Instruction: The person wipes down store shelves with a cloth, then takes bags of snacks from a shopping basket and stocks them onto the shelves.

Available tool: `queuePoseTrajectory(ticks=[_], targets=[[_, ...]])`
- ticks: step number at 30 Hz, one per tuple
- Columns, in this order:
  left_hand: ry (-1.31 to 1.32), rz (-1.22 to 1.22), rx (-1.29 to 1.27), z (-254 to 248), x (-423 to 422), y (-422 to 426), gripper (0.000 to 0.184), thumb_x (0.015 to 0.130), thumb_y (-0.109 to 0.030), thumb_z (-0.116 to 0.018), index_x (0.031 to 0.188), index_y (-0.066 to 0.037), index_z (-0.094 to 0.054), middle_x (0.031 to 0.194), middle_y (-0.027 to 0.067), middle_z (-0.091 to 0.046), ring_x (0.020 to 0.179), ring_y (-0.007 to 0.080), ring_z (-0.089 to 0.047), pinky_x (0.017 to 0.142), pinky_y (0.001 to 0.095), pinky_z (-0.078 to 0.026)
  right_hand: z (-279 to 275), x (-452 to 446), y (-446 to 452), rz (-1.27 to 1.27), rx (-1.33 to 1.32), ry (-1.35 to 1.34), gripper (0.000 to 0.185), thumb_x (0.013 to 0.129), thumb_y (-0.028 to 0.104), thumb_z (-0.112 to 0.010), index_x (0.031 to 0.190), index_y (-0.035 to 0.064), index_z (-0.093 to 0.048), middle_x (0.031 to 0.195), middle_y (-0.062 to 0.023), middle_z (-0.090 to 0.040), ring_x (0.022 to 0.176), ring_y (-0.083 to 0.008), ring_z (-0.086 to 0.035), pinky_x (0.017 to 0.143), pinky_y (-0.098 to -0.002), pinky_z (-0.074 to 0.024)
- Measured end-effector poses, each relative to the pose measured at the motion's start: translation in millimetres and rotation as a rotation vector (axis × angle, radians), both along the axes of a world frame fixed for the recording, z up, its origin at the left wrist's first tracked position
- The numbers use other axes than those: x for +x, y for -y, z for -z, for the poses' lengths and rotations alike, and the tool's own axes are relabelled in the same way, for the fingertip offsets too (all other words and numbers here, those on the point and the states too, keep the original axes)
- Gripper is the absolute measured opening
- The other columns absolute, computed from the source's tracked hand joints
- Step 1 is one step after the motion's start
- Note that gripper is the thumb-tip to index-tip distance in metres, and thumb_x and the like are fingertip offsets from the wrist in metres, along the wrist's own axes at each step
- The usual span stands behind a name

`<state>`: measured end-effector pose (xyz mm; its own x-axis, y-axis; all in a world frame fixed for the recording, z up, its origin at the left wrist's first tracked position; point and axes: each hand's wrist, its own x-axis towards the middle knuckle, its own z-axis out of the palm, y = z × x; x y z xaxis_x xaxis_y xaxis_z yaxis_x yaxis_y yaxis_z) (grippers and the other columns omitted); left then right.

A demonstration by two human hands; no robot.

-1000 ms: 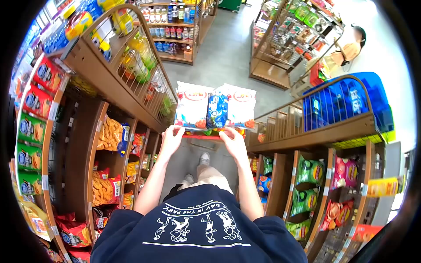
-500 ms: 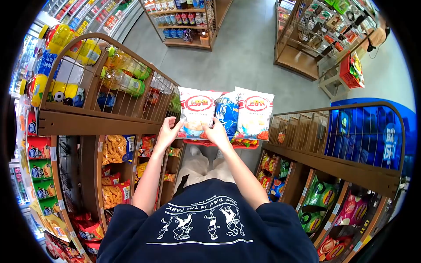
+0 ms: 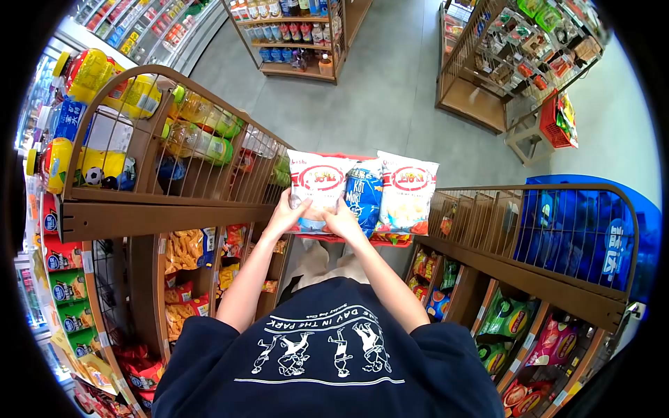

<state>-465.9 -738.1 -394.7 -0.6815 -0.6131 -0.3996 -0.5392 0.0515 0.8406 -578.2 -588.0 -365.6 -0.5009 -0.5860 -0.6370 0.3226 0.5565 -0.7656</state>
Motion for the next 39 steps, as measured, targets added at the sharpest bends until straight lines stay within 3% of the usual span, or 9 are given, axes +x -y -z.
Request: queuePoseTrajectory(ticks=[5, 9, 13, 15, 19, 25, 27, 32, 39], targets=[[-0.061, -0.063, -0.045, -7, 4, -10, 0.076, 0.082, -0.039, -0.074, 0.133, 0.006, -0.04, 0.121, 0.0211, -0.059, 0.112, 0.0241, -0.058, 0.095, 0.0336, -0.046, -25, -7, -5, 0.009, -0.054, 0.168, 0.069, 0.087, 0.017, -0.063, 0.144, -0.0042, -0.03, 0.115, -0.0188, -0.063, 0.079, -0.0199, -0.067, 0.066, -0.0294, -0.0546], [-0.106, -0.131, -0.179, -22, 6, -19, 0.058, 0.085, -0.035, -0.07, 0.123, 0.004, -0.049, 0.112, 0.0253, -0.063, 0.107, 0.034, -0.062, 0.09, 0.0405, -0.048, -30, -11, -8, -0.016, -0.018, 0.112, 0.078, 0.088, 0.02, -0.063, 0.147, -0.0072, -0.021, 0.117, -0.0205, -0.06, 0.08, -0.0203, -0.067, 0.066, -0.0288, -0.0549], [-0.164, -0.146, -0.213, -45, 14, -26, 0.047, 0.09, -0.027, -0.067, 0.122, 0.003, -0.05, 0.11, 0.0186, -0.063, 0.103, 0.023, -0.062, 0.088, 0.0352, -0.049, -26, -17, -18, -0.061, -0.07, 0.146, 0.075, 0.088, 0.024, -0.067, 0.144, -0.0074, -0.029, 0.114, -0.0206, -0.06, 0.086, -0.0224, -0.065, 0.069, -0.0299, -0.0553], [-0.234, -0.2, -0.312, -54, 22, -28, 0.048, 0.091, -0.029, -0.065, 0.122, 0.003, -0.049, 0.108, 0.0241, -0.063, 0.1, 0.0324, -0.064, 0.086, 0.0397, -0.049, -43, -21, -25, -0.038, -0.179, 0.24, 0.075, 0.086, 0.035, -0.07, 0.137, -0.0082, -0.037, 0.117, -0.024, -0.058, 0.101, -0.0247, -0.062, 0.075, -0.0325, -0.0565], [-0.359, -0.319, -0.222, -71, 42, -20, 0.044, 0.096, -0.031, -0.059, 0.122, 0.003, -0.05, 0.11, 0.0126, -0.062, 0.1, 0.0166, -0.059, 0.088, 0.0313, -0.047, -44, -31, -23, 0.025, -0.136, 0.089, 0.081, 0.084, 0.046, -0.07, 0.137, -0.0059, -0.039, 0.126, -0.0246, -0.055, 0.109, -0.023, -0.058, 0.082, -0.0326, -0.0529], [-0.394, -0.293, -0.142, -87, 59, -22, 0.045, 0.098, -0.036, -0.055, 0.121, 0.002, -0.051, 0.107, 0.0122, -0.063, 0.1, 0.0166, -0.058, 0.086, 0.0311, -0.046, -70, -4, -3, -0.078, -0.55, 0.19, 0.081, 0.086, 0.03, -0.072, 0.144, -0.0043, -0.027, 0.133, -0.0203, -0.05, 0.12, -0.0221, -0.051, 0.1, -0.0324, -0.0416], [-0.434, -0.276, -0.134, -98, 56, -28, 0.045, 0.098, -0.034, -0.055, 0.123, 0.002, -0.05, 0.11, 0.0125, -0.062, 0.102, 0.0157, -0.057, 0.088, 0.0308, -0.046, -99, 7, -7, -0.101, -0.512, -0.061, 0.079, 0.084, 0.025, -0.075, 0.141, -0.0057, -0.03, 0.129, -0.0173, -0.053, 0.118, -0.0199, -0.053, 0.1, -0.0316, -0.0423], [-0.381, -0.143, -0.026, -90, 45, -25, 0.056, 0.096, -0.042, -0.056, 0.128, 0.002, -0.047, 0.12, 0.0159, -0.058, 0.112, 0.0197, -0.054, 0.097, 0.0327, -0.041, -64, 11, -22, 0.133, -0.678, -0.003, 0.066, 0.079, 0.015, -0.079, 0.131, -0.0037, -0.042, 0.122, -0.0125, -0.058, 0.112, -0.0166, -0.056, 0.096, -0.0312, -0.0466], [-0.383, 0.105, 0.188, -81, 24, -38, 0.069, 0.094, -0.05, -0.055, 0.133, 0.006, -0.042, 0.129, 0.0185, -0.052, 0.121, 0.0212, -0.049, 0.102, 0.0327, -0.037, -82, 29, -60, 0.323, -0.604, -0.189, 0.067, 0.077, 0.021, -0.081, 0.127, -0.0044, -0.045, 0.118, -0.0133, -0.06, 0.108, -0.017, -0.058, 0.093, -0.0314, -0.0484]])
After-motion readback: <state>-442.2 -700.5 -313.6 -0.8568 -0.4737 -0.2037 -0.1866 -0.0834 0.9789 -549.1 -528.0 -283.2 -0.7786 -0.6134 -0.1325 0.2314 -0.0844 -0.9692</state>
